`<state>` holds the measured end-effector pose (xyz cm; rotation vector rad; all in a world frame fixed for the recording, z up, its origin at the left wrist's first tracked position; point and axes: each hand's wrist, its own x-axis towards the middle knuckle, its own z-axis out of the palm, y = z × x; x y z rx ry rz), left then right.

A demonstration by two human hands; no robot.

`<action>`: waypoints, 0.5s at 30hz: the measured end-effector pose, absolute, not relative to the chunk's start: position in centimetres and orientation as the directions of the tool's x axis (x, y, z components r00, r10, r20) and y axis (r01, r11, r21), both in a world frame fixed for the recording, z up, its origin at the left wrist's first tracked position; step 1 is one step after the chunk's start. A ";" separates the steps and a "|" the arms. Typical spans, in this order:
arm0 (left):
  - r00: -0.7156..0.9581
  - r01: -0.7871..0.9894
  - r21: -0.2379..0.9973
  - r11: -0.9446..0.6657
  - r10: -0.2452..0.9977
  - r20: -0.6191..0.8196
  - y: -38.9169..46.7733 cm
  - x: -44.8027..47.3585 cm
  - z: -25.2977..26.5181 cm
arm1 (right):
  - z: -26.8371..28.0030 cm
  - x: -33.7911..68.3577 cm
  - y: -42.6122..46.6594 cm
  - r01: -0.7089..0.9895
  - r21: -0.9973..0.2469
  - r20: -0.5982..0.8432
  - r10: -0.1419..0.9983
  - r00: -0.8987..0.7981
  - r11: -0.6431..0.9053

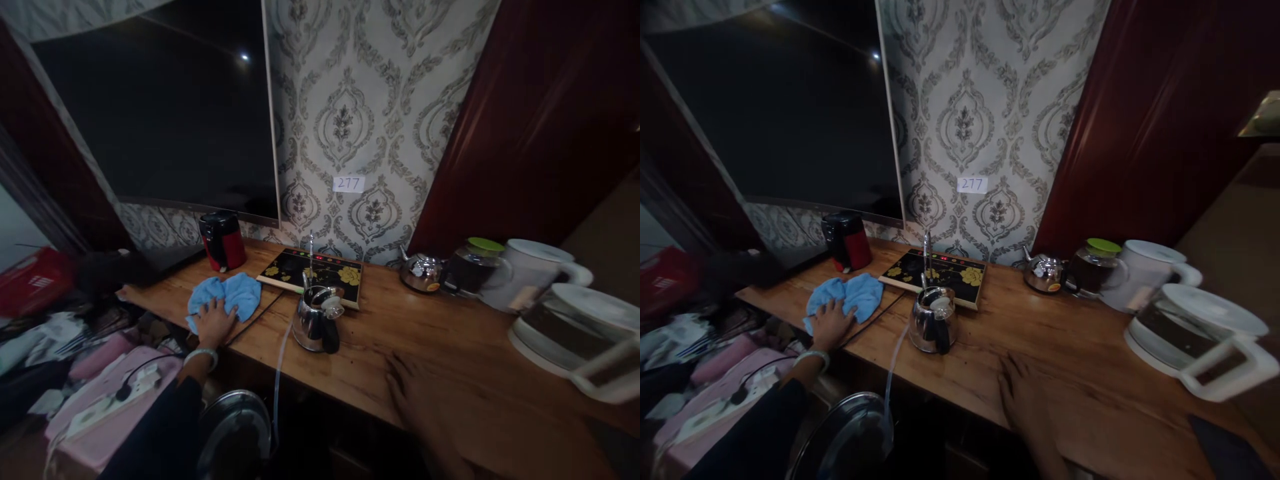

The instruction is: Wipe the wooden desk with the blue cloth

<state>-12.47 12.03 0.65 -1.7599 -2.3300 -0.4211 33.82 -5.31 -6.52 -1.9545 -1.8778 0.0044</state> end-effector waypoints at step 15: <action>-0.274 0.961 0.115 0.251 0.913 0.301 12.3 -12.6 0.7 | -5.9 33.5 -5.5 0.934 -0.357 0.276 0.954 0.116 -0.010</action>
